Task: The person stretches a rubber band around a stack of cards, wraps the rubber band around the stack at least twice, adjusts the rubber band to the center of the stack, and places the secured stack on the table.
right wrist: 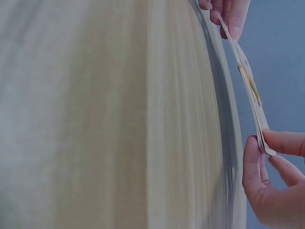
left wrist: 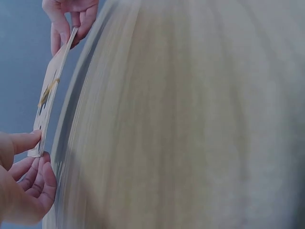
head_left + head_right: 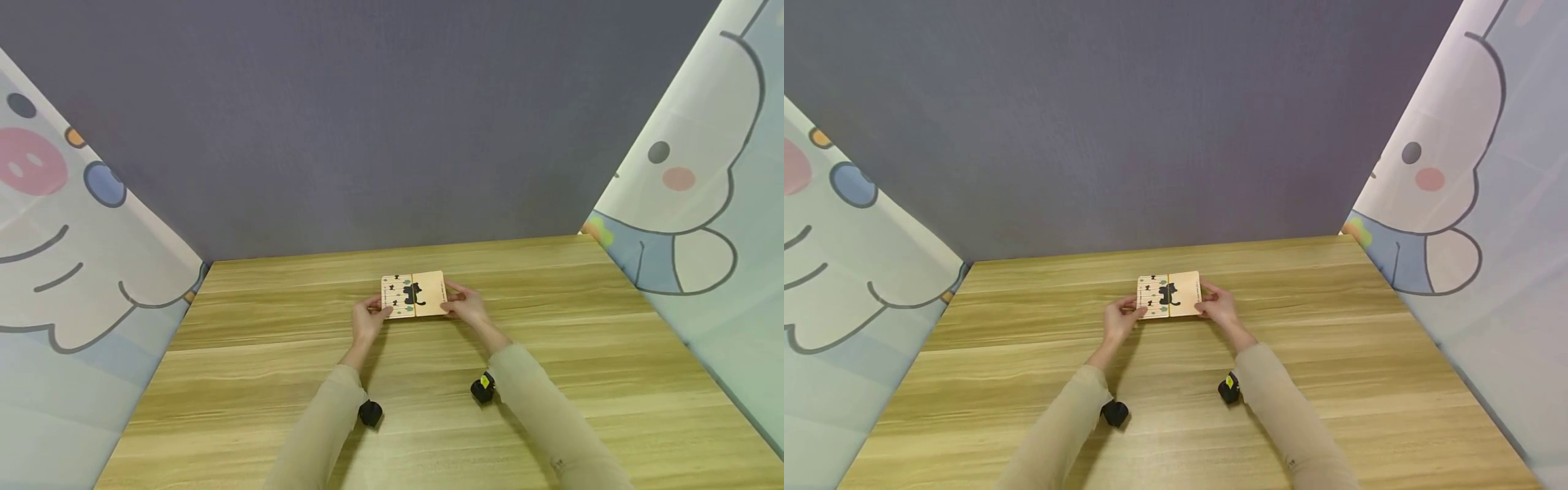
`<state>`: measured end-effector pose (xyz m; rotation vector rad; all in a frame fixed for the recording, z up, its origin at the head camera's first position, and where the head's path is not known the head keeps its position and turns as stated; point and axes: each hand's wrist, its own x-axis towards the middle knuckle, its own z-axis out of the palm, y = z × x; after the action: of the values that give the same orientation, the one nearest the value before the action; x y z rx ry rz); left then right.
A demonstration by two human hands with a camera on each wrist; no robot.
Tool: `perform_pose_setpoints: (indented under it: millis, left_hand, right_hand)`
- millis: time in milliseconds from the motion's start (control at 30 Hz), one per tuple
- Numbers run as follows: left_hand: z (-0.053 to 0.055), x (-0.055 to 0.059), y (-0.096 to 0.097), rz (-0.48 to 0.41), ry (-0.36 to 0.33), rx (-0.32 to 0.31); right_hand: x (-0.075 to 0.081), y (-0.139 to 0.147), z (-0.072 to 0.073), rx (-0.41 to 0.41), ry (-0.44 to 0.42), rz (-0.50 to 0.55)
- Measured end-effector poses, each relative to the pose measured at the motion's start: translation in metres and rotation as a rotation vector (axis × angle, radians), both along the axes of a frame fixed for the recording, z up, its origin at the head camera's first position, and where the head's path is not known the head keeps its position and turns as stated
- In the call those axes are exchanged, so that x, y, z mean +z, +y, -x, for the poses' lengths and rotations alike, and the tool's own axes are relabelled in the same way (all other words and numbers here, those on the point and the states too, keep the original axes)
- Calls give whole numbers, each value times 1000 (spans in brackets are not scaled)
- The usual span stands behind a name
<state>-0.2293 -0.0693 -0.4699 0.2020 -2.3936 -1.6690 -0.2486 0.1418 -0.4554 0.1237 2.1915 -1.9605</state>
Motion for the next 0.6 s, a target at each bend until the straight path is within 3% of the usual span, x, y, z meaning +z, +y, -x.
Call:
perform_pose_setpoints:
  millis: [133,367,600]
  left_hand:
    - [5,-2,-1,36,-18,0]
    - [8,0,-2,48,-139,18]
    - [9,2,-2,88,-157,16]
  right_hand:
    - [1,-1,4,1,-41,-68]
    - [-2,0,12,41,-84,-140]
    - [-2,-1,14,58,-88,-164]
